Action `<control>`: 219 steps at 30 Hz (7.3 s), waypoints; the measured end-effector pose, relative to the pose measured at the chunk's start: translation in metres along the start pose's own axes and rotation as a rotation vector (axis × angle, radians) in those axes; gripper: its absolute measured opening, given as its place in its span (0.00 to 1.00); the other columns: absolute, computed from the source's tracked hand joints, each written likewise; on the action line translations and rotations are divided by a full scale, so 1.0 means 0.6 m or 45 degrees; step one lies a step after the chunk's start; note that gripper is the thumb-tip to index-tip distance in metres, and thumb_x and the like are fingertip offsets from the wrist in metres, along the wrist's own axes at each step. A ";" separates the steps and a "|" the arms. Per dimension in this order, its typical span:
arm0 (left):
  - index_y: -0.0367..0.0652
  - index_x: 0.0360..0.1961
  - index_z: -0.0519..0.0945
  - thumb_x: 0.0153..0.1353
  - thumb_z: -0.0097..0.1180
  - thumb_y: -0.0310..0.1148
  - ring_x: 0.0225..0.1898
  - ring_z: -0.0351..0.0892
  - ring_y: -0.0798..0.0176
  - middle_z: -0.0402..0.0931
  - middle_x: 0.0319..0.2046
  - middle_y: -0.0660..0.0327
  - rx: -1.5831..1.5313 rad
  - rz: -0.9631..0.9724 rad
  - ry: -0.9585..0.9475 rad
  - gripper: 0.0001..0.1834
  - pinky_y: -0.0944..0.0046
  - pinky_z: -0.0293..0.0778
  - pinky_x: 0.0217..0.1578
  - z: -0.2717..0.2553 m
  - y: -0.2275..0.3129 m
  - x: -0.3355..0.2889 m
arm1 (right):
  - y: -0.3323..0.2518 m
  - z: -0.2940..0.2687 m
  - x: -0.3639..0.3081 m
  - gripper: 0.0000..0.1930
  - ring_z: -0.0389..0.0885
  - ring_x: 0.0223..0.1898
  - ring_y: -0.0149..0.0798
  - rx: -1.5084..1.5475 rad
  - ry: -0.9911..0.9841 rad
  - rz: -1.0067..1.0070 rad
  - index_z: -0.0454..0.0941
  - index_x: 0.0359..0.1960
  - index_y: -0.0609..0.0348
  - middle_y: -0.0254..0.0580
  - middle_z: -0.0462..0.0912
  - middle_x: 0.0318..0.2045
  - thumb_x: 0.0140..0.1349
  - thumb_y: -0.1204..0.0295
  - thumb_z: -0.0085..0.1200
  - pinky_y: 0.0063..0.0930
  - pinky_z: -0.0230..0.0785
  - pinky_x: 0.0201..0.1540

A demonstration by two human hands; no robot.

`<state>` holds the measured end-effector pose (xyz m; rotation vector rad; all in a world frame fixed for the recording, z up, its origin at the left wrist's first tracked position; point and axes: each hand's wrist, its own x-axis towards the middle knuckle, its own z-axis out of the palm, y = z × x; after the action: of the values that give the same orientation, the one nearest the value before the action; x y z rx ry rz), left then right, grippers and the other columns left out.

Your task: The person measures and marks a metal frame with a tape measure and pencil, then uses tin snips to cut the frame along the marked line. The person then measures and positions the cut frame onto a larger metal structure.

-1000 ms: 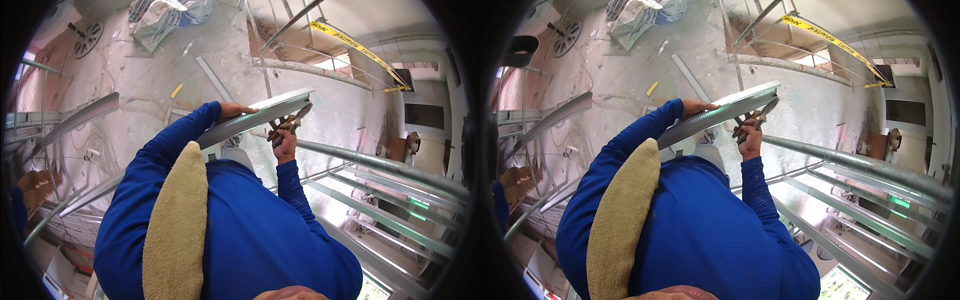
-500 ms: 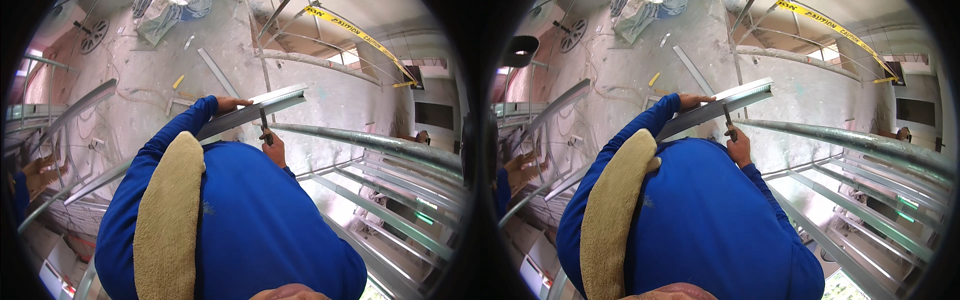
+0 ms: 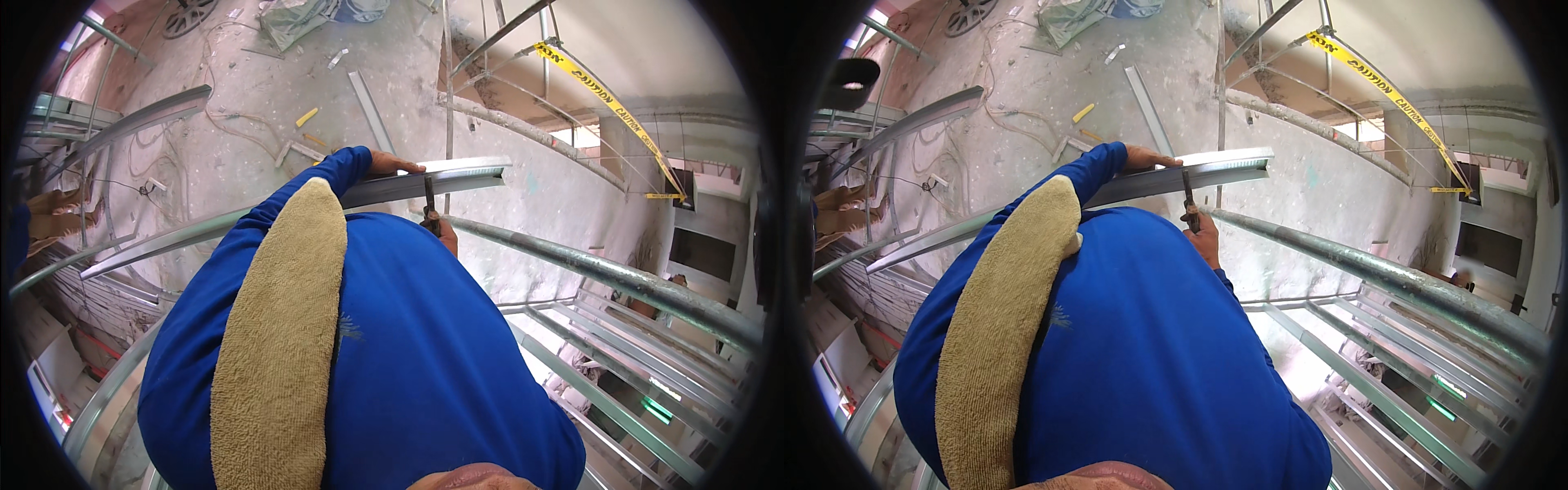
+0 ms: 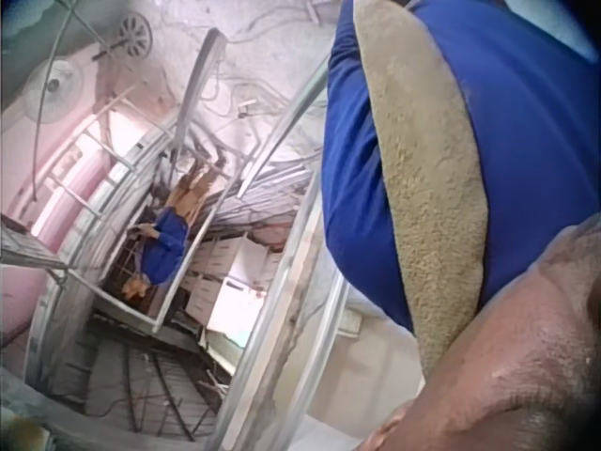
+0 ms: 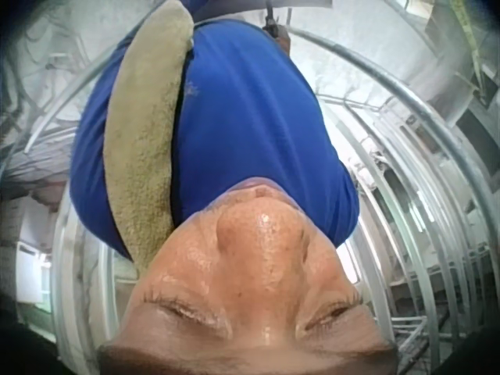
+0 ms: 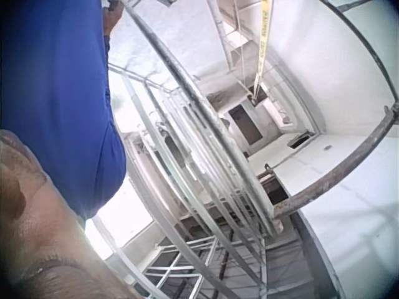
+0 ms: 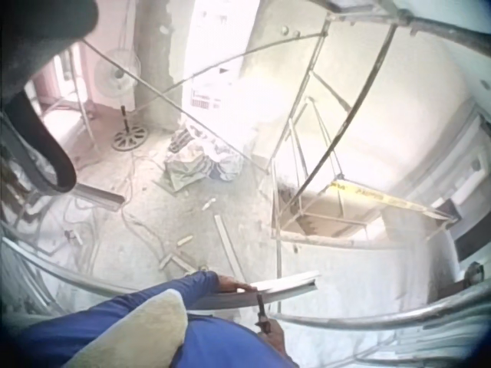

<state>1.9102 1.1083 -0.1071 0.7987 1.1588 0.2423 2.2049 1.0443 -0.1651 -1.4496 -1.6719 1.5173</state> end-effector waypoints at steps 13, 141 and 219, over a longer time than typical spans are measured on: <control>0.40 0.53 0.81 0.46 0.53 0.79 0.45 0.80 0.56 0.79 0.46 0.47 0.041 0.091 0.010 0.52 0.57 0.73 0.44 0.000 0.002 -0.006 | -0.022 -0.006 0.021 0.14 0.78 0.34 0.38 -0.254 0.001 -0.139 0.77 0.39 0.64 0.43 0.76 0.35 0.48 0.82 0.49 0.28 0.70 0.40; 0.37 0.29 0.86 0.34 0.66 0.42 0.33 0.83 0.49 0.84 0.32 0.47 0.717 0.357 0.210 0.21 0.56 0.77 0.35 0.016 -0.083 0.109 | -0.023 -0.017 -0.020 0.21 0.70 0.34 0.30 -0.090 -0.125 0.086 0.71 0.56 0.64 0.33 0.73 0.32 0.63 0.69 0.56 0.26 0.67 0.40; 0.36 0.33 0.86 0.35 0.63 0.41 0.36 0.83 0.46 0.83 0.34 0.43 0.735 0.337 0.304 0.24 0.54 0.78 0.38 0.032 -0.103 0.116 | -0.031 -0.065 -0.014 0.22 0.73 0.36 0.33 -0.218 -0.155 0.195 0.72 0.56 0.61 0.39 0.77 0.35 0.63 0.66 0.57 0.29 0.68 0.42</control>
<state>1.9420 1.0948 -0.1957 1.4677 1.3676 0.2273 2.2341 1.0564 -0.1343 -1.6363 -1.8376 1.6056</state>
